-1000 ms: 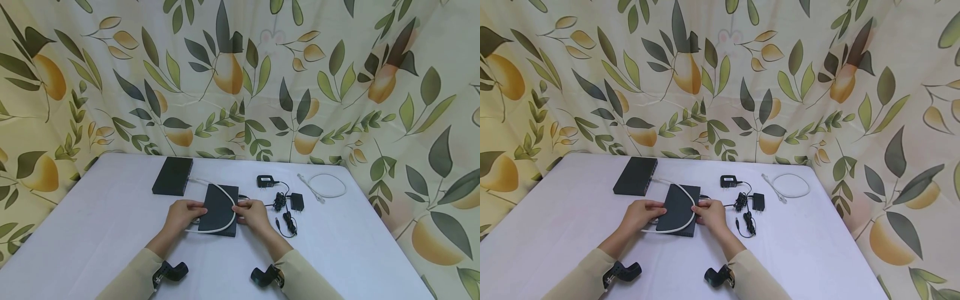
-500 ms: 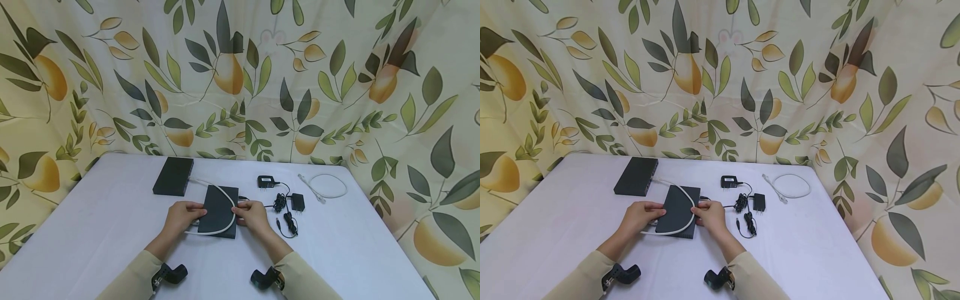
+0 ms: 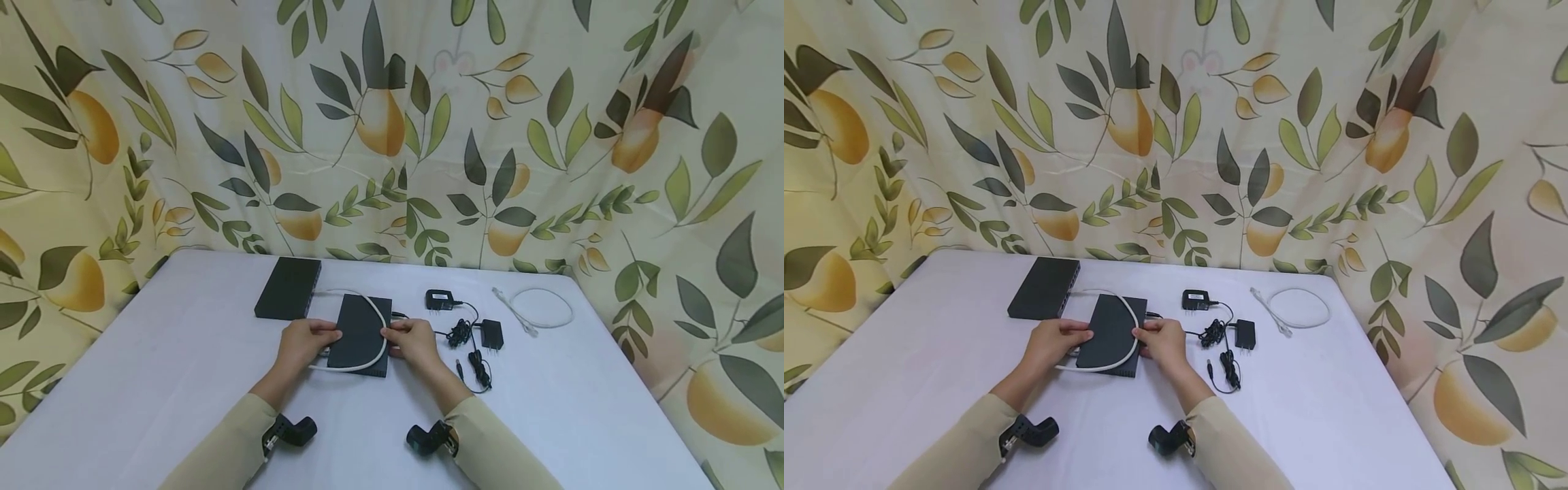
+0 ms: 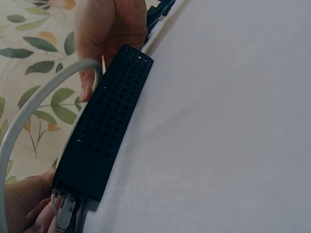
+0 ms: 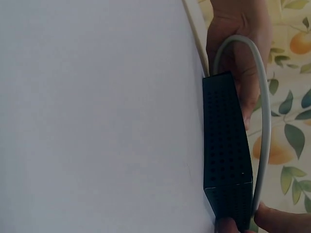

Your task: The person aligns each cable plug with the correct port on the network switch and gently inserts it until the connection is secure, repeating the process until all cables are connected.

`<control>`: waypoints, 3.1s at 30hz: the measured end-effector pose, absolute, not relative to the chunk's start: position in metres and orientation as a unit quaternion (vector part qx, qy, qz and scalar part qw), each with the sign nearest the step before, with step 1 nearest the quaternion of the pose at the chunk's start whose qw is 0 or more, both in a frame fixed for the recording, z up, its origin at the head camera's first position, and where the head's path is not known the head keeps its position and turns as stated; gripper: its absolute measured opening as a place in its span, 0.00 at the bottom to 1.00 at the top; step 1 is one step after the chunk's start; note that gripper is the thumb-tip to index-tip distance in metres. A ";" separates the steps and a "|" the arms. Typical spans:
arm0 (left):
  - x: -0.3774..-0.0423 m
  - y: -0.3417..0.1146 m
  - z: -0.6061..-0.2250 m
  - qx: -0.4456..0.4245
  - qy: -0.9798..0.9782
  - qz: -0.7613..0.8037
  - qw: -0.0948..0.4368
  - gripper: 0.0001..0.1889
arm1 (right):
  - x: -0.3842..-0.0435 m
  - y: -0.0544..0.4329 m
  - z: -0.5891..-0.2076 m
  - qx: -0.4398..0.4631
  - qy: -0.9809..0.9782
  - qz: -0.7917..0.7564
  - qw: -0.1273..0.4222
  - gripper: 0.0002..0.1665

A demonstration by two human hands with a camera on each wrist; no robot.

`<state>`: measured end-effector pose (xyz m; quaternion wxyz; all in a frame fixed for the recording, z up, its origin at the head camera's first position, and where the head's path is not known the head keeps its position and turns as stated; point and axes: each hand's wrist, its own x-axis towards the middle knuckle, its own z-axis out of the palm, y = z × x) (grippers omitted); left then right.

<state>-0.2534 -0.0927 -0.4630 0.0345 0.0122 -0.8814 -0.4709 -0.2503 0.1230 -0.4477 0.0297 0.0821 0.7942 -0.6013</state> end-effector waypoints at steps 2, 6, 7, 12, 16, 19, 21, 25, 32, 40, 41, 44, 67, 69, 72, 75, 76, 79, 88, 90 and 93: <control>-0.258 -0.092 -0.464 0.015 -0.881 -0.471 0.039 0.12 | -0.255 0.122 -0.449 0.084 0.792 -0.604 0.025 0.14; -0.266 -0.090 -0.464 0.018 -0.880 -0.473 0.051 0.11 | -0.265 0.121 -0.450 0.094 0.790 -0.606 0.018 0.13; -0.269 -0.089 -0.463 0.018 -0.880 -0.472 0.055 0.11 | -0.268 0.120 -0.450 0.097 0.790 -0.605 0.016 0.14; -0.280 -0.084 -0.460 0.023 -0.883 -0.465 0.066 0.11 | -0.283 0.120 -0.449 0.107 0.795 -0.597 0.013 0.14; -0.290 -0.080 -0.456 0.022 -0.890 -0.449 0.077 0.11 | -0.295 0.121 -0.450 0.121 0.793 -0.596 0.019 0.14; -0.298 -0.078 -0.453 0.024 -0.893 -0.442 0.077 0.10 | -0.303 0.122 -0.449 0.134 0.794 -0.593 0.026 0.14; -0.304 -0.076 -0.451 0.028 -0.894 -0.441 0.072 0.10 | -0.308 0.123 -0.448 0.141 0.794 -0.591 0.030 0.14; -0.313 -0.074 -0.448 0.039 -0.898 -0.435 0.054 0.10 | -0.318 0.122 -0.447 0.151 0.784 -0.601 0.042 0.15; -0.332 -0.073 -0.437 0.055 -0.902 -0.427 0.023 0.11 | -0.335 0.122 -0.442 0.169 0.776 -0.605 0.054 0.17; -0.348 -0.072 -0.434 0.056 -0.904 -0.423 0.009 0.12 | -0.355 0.122 -0.438 0.201 0.769 -0.602 0.070 0.17; -0.350 -0.073 -0.434 0.058 -0.903 -0.425 0.008 0.12 | -0.356 0.122 -0.438 0.199 0.769 -0.604 0.069 0.17; -0.352 -0.074 -0.434 0.059 -0.903 -0.425 0.010 0.12 | -0.360 0.120 -0.439 0.193 0.764 -0.612 0.066 0.17; -0.361 -0.198 -0.424 0.053 -0.919 -0.379 0.096 0.20 | -0.364 0.117 -0.438 0.216 0.784 -0.579 0.056 0.16; -0.358 -0.207 -0.431 0.055 -0.925 -0.373 0.058 0.23 | -0.364 0.117 -0.439 0.217 0.785 -0.578 0.057 0.16; -0.357 -0.214 -0.438 0.049 -0.927 -0.370 0.027 0.24 | -0.364 0.116 -0.438 0.214 0.782 -0.582 0.057 0.16; -0.358 -0.216 -0.440 0.050 -0.928 -0.369 0.015 0.24 | -0.362 0.116 -0.437 0.213 0.779 -0.587 0.054 0.16; -0.358 -0.216 -0.440 0.053 -0.927 -0.370 0.012 0.24 | -0.361 0.116 -0.436 0.212 0.778 -0.589 0.055 0.16; -0.356 -0.217 -0.440 0.059 -0.924 -0.377 0.006 0.24 | -0.360 0.117 -0.435 0.207 0.776 -0.593 0.055 0.16; -0.343 -0.232 -0.449 0.064 -0.917 -0.394 -0.001 0.26 | -0.360 0.117 -0.439 0.207 0.780 -0.589 0.053 0.16; -0.335 -0.235 -0.451 0.075 -0.911 -0.405 -0.010 0.27 | -0.360 0.117 -0.439 0.205 0.782 -0.587 0.054 0.16; -0.323 -0.240 -0.453 0.088 -0.902 -0.423 -0.024 0.29 | -0.360 0.117 -0.439 0.206 0.782 -0.586 0.054 0.16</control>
